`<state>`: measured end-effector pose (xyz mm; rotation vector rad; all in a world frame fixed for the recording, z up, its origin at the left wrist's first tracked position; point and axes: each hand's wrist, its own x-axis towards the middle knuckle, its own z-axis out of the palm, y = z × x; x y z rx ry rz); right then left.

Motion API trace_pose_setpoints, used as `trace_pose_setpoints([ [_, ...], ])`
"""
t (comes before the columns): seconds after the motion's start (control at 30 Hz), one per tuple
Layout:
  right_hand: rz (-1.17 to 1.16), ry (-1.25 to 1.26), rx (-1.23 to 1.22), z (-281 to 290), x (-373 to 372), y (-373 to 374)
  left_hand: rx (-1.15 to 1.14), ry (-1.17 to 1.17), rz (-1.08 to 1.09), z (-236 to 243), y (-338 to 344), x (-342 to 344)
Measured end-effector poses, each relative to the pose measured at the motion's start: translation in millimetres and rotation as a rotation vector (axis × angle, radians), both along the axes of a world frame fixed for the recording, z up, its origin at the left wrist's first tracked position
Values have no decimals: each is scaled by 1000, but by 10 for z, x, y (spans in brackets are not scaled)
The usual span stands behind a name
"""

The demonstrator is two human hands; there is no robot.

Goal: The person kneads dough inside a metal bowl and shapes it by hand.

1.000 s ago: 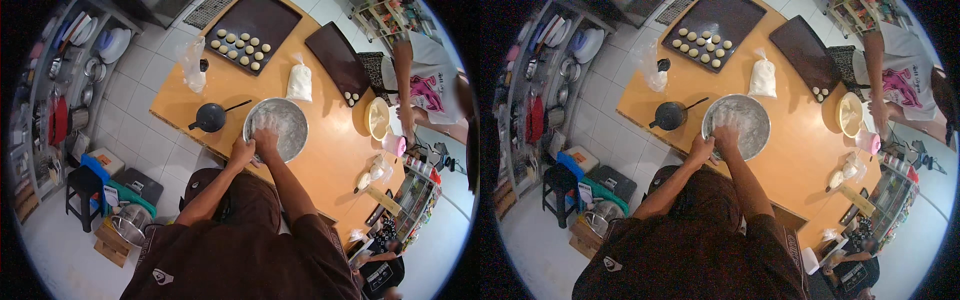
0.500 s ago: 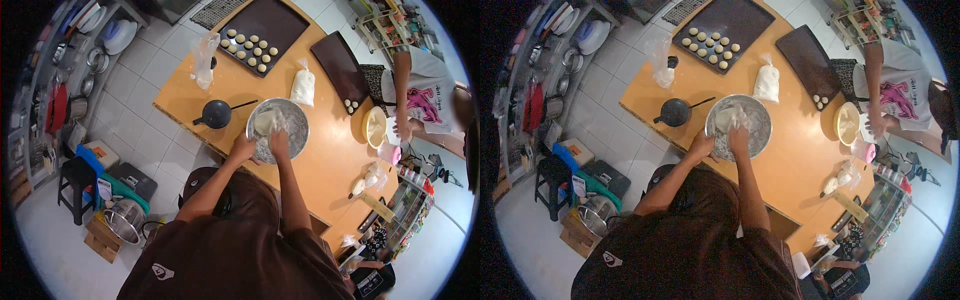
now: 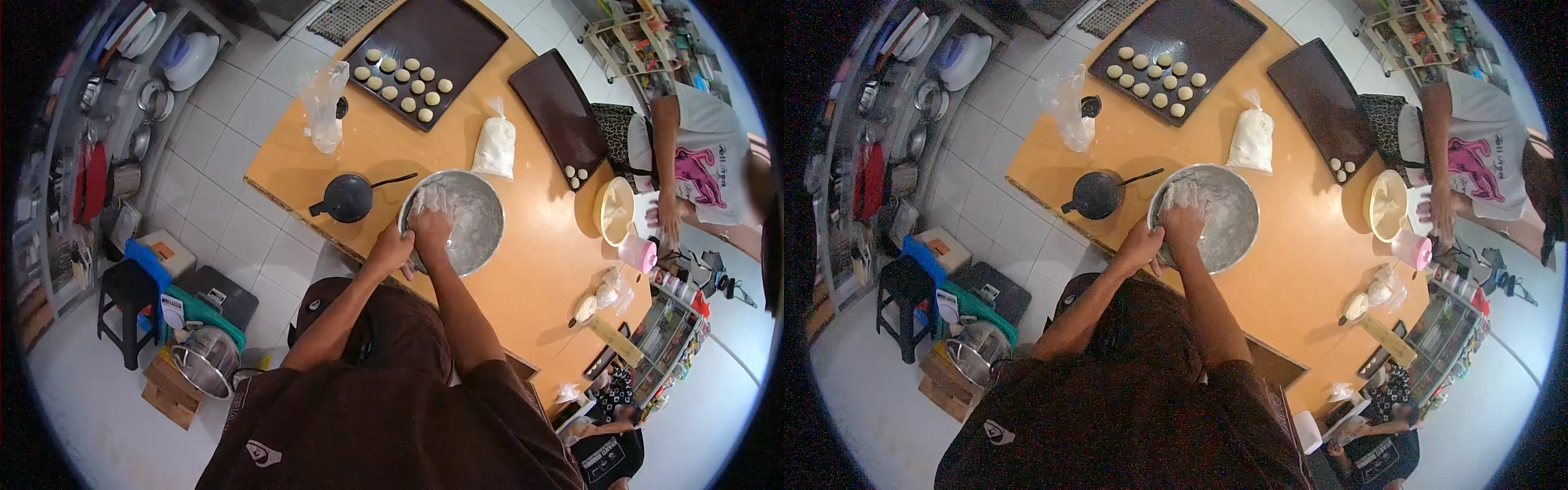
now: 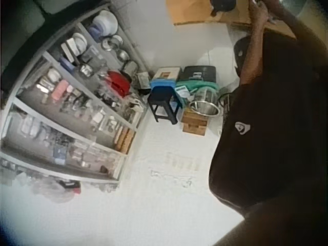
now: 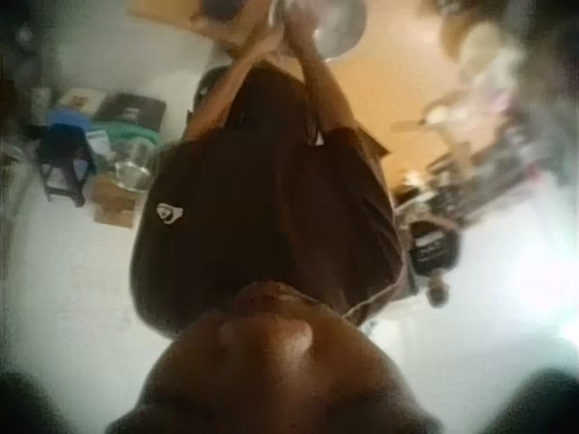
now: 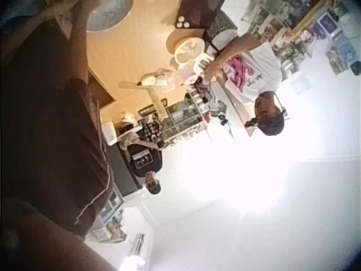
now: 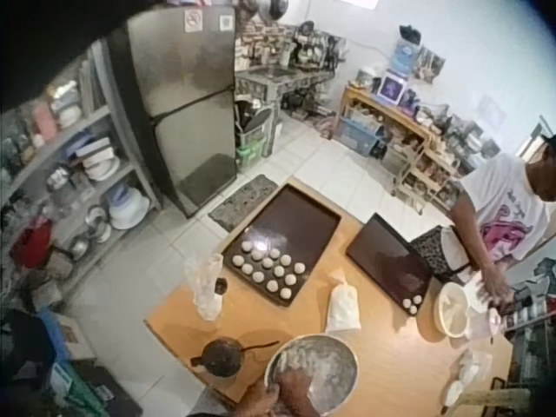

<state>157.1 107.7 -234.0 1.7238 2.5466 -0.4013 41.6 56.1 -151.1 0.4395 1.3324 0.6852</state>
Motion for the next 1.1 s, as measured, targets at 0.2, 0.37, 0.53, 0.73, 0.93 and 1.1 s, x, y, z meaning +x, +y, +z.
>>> trace_pose_setpoints([
  [0.2,-806,34,-325,331,-336,395,46,86,-34,-61,8,-55],
  [0.37,-961,276,-41,208,-297,322,108,156,0,-4,-25,-11],
  [0.53,-415,196,-429,126,186,-4,49,36,116,82,-29,90],
  [0.73,86,195,-46,564,760,-93,79,-54,178,38,-71,82],
  [0.93,-73,150,-309,544,518,-141,122,-95,244,35,-84,138],
  [1.1,-293,-14,-185,349,12,-111,32,-19,152,59,-108,58],
])
